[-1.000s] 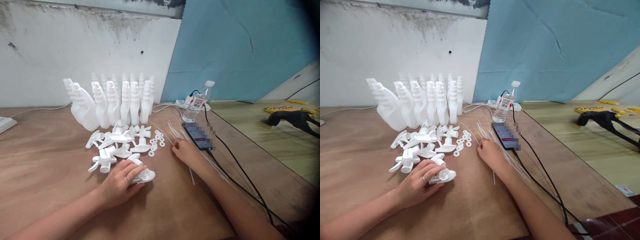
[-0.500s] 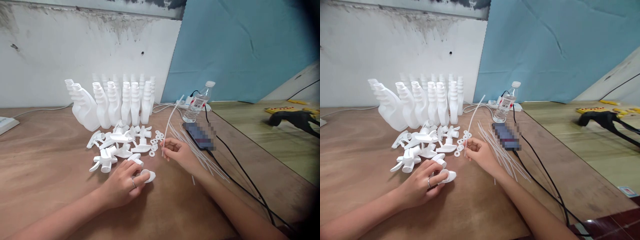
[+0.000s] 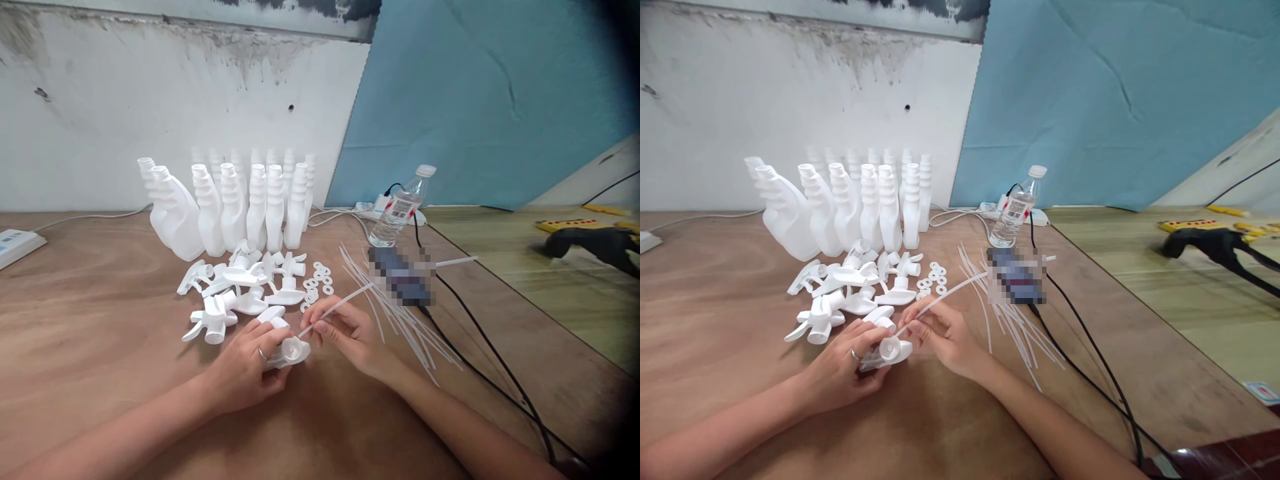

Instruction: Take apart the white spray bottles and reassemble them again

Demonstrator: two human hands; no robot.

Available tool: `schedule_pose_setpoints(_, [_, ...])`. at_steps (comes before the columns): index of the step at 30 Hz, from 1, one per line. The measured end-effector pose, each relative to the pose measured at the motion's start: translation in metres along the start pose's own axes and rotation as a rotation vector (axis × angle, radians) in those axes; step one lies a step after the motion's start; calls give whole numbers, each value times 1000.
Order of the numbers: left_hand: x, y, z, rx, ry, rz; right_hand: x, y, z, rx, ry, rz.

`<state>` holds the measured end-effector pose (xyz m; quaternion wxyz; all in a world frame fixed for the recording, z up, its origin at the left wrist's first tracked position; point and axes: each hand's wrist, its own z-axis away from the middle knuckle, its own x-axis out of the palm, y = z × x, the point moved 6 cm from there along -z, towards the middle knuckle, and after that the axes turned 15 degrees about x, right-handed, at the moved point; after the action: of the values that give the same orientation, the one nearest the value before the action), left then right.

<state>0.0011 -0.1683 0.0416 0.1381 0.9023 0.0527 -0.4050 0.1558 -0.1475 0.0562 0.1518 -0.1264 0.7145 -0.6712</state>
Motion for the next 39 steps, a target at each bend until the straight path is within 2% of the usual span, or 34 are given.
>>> schedule_pose_setpoints(3, [0,0,1,-19,19,12,8,0,3,-51,-53,135])
schedule_pose_setpoints(6, [1,-2,3,-61,13,32,12,0,4,-104,-45,259])
schedule_pose_setpoints(9, [1,-3,5,-84,1,38,12,0,5,-123,-39,279])
schedule_pose_setpoints(20, [0,1,2,3,-1,12,16,-3,7,-212,-44,343])
schedule_pose_setpoints(25, [-2,2,2,8,3,4,20,-3,6,-242,-56,453])
schedule_pose_setpoints(34, [1,-7,6,-73,-44,92,30,-3,3,-266,-41,476])
schedule_pose_setpoints(39, [2,-8,6,-79,-61,109,34,-3,3,-341,-52,533])
